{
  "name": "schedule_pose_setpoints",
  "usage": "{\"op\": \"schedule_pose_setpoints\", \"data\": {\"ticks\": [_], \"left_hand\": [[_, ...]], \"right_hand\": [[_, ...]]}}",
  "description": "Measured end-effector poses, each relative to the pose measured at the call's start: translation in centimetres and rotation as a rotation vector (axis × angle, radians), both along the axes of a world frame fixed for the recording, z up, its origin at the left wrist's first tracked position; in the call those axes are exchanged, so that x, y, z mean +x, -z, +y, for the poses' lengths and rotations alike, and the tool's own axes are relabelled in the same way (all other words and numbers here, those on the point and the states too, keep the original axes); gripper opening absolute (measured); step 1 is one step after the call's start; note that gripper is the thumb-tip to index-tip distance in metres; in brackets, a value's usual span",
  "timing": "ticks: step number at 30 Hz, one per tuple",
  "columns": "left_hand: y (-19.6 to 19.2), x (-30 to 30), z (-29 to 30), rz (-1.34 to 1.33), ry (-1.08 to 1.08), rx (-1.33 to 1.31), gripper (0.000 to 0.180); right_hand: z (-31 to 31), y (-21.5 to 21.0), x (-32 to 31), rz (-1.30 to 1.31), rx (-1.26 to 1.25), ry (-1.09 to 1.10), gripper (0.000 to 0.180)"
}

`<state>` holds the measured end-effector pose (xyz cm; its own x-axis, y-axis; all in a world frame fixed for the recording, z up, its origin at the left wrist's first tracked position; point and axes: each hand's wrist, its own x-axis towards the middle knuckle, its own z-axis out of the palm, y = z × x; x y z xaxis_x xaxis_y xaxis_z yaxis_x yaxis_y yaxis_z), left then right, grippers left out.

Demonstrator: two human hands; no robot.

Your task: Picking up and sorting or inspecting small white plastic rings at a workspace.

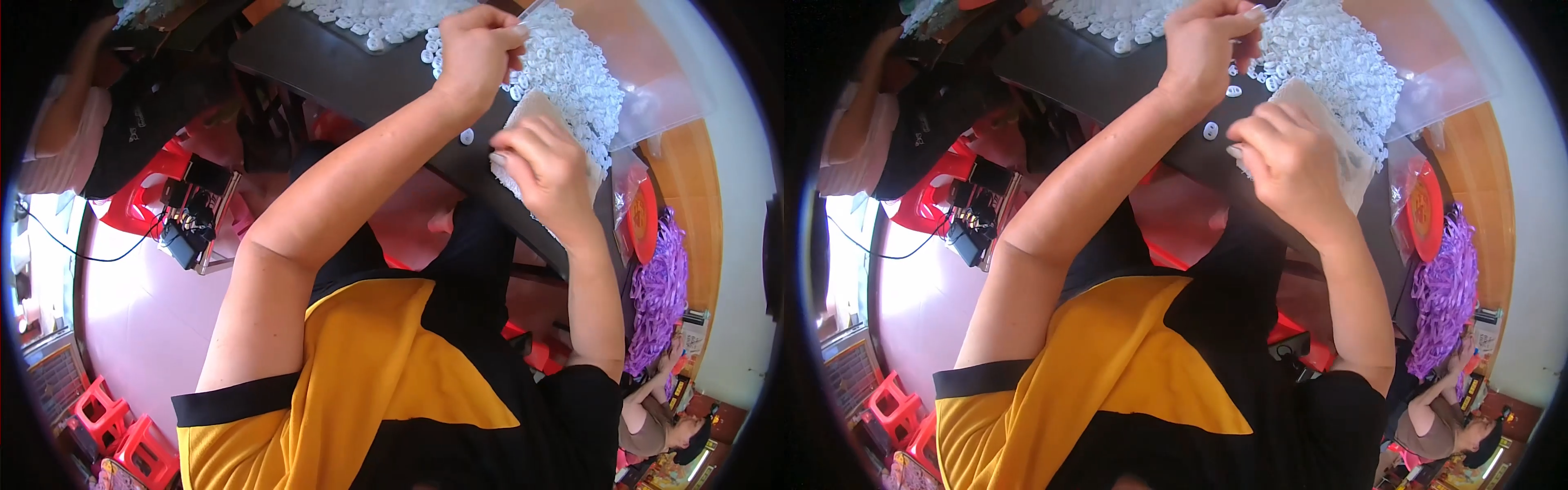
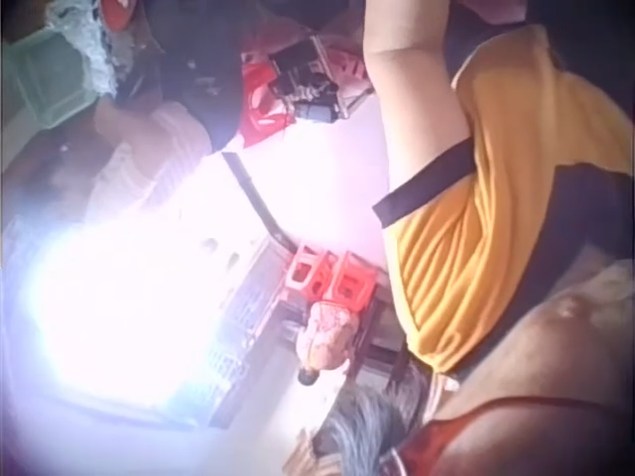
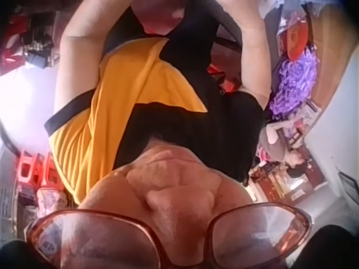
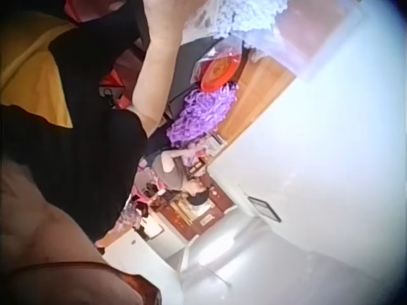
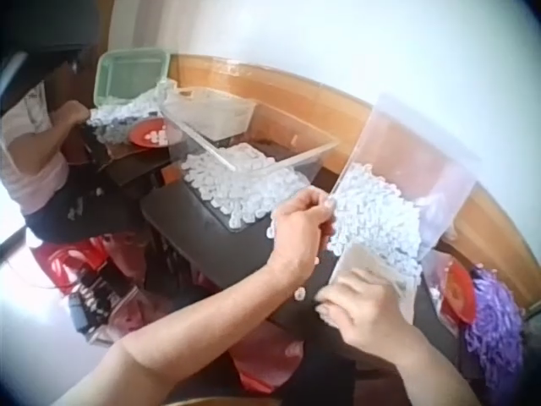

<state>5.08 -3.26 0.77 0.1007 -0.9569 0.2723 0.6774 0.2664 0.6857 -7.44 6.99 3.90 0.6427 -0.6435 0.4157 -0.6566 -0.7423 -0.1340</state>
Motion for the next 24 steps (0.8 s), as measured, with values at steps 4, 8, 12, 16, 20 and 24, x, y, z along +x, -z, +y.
{"op": "schedule_pose_setpoints", "data": {"ticks": [4, 8, 12, 16, 20, 24], "left_hand": [[1.1, 0.6, 1.0, -0.056, -0.066, 0.092, 0.008], [1.2, 1.0, 1.1, -0.184, -0.094, 0.068, 0.006], [1.3, 1.1, 0.9, -0.201, -0.084, 0.086, 0.006], [1.2, 1.2, 0.8, -0.232, -0.083, 0.133, 0.006], [1.2, 1.1, 0.6, -0.242, -0.079, 0.158, 0.007], [1.5, 1.2, 0.4, -0.186, -0.111, 0.144, 0.008]], "right_hand": [[-1.9, 1.9, 0.3, 0.158, -0.113, 0.018, 0.014], [-2.8, 2.8, 0.6, 0.116, -0.086, -0.041, 0.014], [-3.2, 3.2, 0.5, 0.122, -0.122, -0.070, 0.014], [-2.8, 2.8, 1.3, 0.223, -0.202, -0.072, 0.016], [-2.9, 3.3, 1.3, 0.229, -0.240, -0.062, 0.018], [-2.2, 3.5, 2.0, 0.162, -0.257, -0.031, 0.016]]}}
